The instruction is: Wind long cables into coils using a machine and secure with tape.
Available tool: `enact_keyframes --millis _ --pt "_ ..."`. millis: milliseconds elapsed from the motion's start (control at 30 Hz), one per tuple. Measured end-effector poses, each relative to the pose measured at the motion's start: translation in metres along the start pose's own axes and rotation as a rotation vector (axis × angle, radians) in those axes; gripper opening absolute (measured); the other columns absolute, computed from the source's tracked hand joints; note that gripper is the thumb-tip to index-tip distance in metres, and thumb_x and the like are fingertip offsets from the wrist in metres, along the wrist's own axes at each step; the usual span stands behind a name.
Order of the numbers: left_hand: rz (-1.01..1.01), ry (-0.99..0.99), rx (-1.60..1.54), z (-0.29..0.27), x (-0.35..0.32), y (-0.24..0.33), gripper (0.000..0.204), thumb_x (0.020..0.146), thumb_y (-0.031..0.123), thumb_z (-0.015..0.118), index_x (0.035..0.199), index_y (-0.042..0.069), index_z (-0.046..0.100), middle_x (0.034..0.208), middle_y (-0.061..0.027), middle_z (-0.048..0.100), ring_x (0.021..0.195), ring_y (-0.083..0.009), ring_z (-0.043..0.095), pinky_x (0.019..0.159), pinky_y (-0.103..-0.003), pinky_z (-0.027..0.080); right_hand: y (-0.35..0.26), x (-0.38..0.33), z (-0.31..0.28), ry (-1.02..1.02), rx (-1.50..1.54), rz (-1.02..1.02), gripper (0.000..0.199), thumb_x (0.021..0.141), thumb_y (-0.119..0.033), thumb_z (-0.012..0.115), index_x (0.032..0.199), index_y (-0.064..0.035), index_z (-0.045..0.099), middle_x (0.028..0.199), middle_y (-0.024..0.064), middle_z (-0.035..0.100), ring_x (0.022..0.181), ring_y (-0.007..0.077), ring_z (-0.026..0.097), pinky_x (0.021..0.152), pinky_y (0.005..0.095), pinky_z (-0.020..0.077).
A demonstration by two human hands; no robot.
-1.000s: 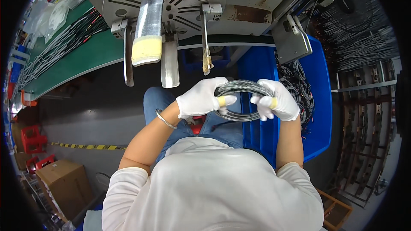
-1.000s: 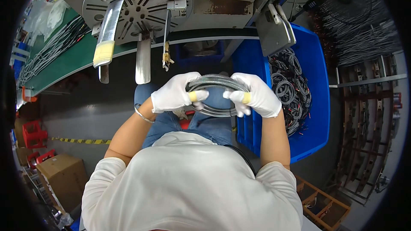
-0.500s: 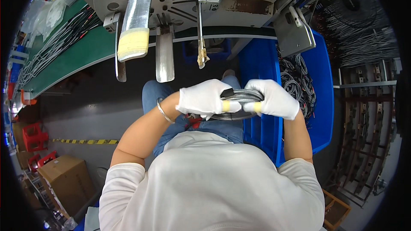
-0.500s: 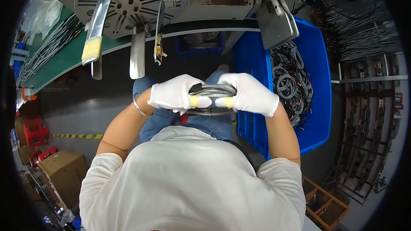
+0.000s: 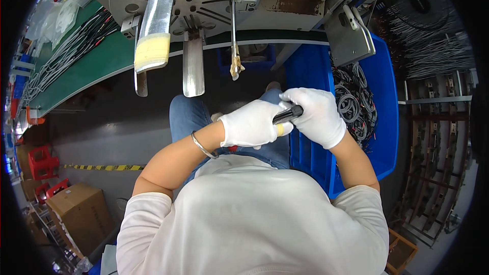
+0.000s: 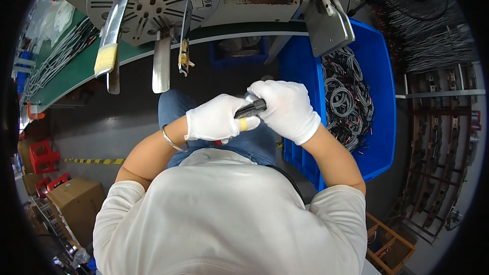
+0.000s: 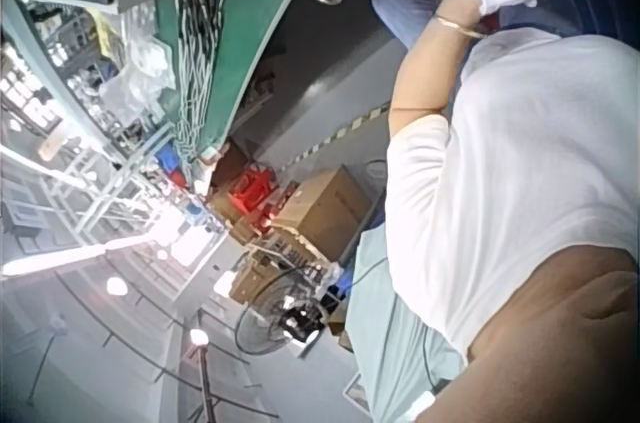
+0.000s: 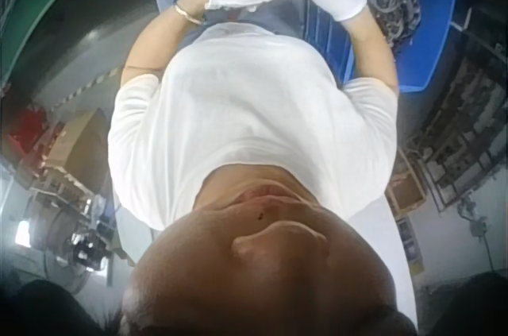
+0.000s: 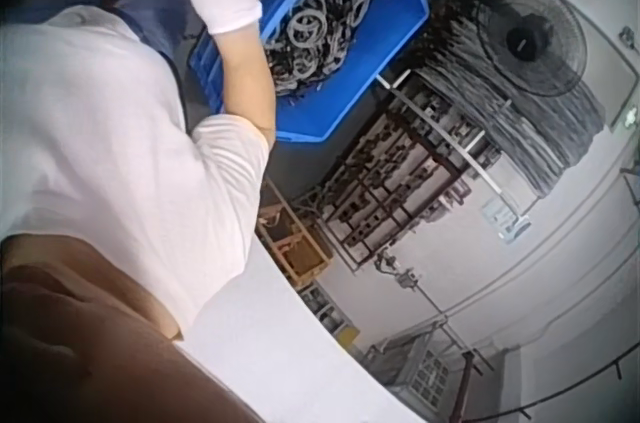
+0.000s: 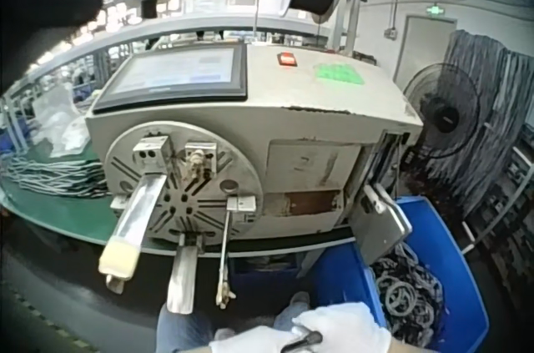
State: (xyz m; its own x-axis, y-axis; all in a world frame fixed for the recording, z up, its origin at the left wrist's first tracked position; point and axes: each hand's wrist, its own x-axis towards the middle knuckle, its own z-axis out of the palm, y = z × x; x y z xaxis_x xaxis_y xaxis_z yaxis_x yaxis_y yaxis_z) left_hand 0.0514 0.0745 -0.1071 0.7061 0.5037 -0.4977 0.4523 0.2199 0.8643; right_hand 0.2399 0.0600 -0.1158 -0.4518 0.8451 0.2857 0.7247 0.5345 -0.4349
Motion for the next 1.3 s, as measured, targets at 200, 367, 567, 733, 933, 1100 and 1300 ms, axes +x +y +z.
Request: enact_keyframes --millis 200,367,567,733,933,1100,1300 --pt "0.278 0.124 0.344 0.0 0.009 -0.018 0.028 0.088 0.029 0.064 0.083 0.001 0.061 0.058 -0.0019 0.055 0.047 -0.0093 0.055 0.047 -0.023 0.047 0.012 -0.004 0.008 0.05 -0.078 -0.08 0.01 0.071 -0.016 0.071 0.071 -0.0109 0.062 0.062 0.0068 0.059 0.057 0.0236 0.061 0.049 0.0315 0.0468" --pt "0.006 -0.023 -0.144 0.002 0.003 -0.006 0.033 0.088 0.033 0.064 0.077 0.003 0.059 0.059 -0.001 0.055 0.048 -0.0083 0.053 0.046 -0.023 0.044 0.014 0.001 0.007 0.255 -0.242 -0.176 0.017 0.065 -0.015 0.077 0.065 -0.0084 0.062 0.06 0.0075 0.057 0.054 0.0245 0.06 0.048 0.0321 0.0452" --pt "-0.025 0.003 -0.245 0.005 0.008 0.006 0.034 0.088 0.034 0.064 0.074 0.005 0.058 0.06 0.0001 0.054 0.048 -0.0076 0.051 0.043 -0.022 0.041 0.012 0.002 0.005 0.097 -0.323 -0.193 0.021 0.069 -0.019 0.073 0.059 -0.0113 0.056 0.058 0.0073 0.055 0.052 0.0244 0.058 0.047 0.0328 0.0442" --pt "0.107 0.12 -0.108 0.01 0.016 -0.017 0.032 0.089 0.032 0.063 0.073 0.005 0.059 0.06 -0.0001 0.055 0.048 -0.0077 0.053 0.042 -0.022 0.041 0.019 -0.007 0.024 0.107 -0.119 -0.103 0.009 0.07 -0.021 0.069 0.073 -0.0131 0.065 0.059 0.0065 0.057 0.054 0.0244 0.059 0.049 0.0336 0.047" --pt "-0.045 -0.204 -0.361 0.007 0.026 -0.024 0.036 0.09 0.037 0.061 0.074 0.005 0.061 0.059 -0.0005 0.054 0.048 -0.009 0.053 0.043 -0.022 0.041 0.024 -0.031 0.039 -0.055 0.025 -0.097 0.036 0.075 -0.021 0.063 0.109 -0.0118 0.064 0.066 0.0076 0.062 0.058 0.0253 0.063 0.054 0.0353 0.0509" --pt "-0.124 -0.206 -0.128 0.012 0.042 -0.025 0.04 0.089 0.039 0.062 0.068 0.005 0.058 0.056 -0.0012 0.054 0.045 -0.0095 0.052 0.044 -0.022 0.041 0.028 -0.043 0.042 -0.122 0.002 -0.075 0.038 0.079 -0.02 0.058 0.115 -0.0095 0.062 0.069 0.0083 0.065 0.058 0.0272 0.064 0.056 0.0377 0.052" --pt "-0.218 -0.219 -0.14 0.016 0.049 -0.029 0.041 0.088 0.041 0.063 0.068 0.005 0.058 0.056 -0.0011 0.053 0.044 -0.0086 0.049 0.042 -0.022 0.039 0.041 -0.055 0.041 -0.134 0.069 -0.014 0.038 0.08 -0.02 0.056 0.116 -0.0096 0.061 0.072 0.01 0.066 0.062 0.0278 0.065 0.057 0.0388 0.052"
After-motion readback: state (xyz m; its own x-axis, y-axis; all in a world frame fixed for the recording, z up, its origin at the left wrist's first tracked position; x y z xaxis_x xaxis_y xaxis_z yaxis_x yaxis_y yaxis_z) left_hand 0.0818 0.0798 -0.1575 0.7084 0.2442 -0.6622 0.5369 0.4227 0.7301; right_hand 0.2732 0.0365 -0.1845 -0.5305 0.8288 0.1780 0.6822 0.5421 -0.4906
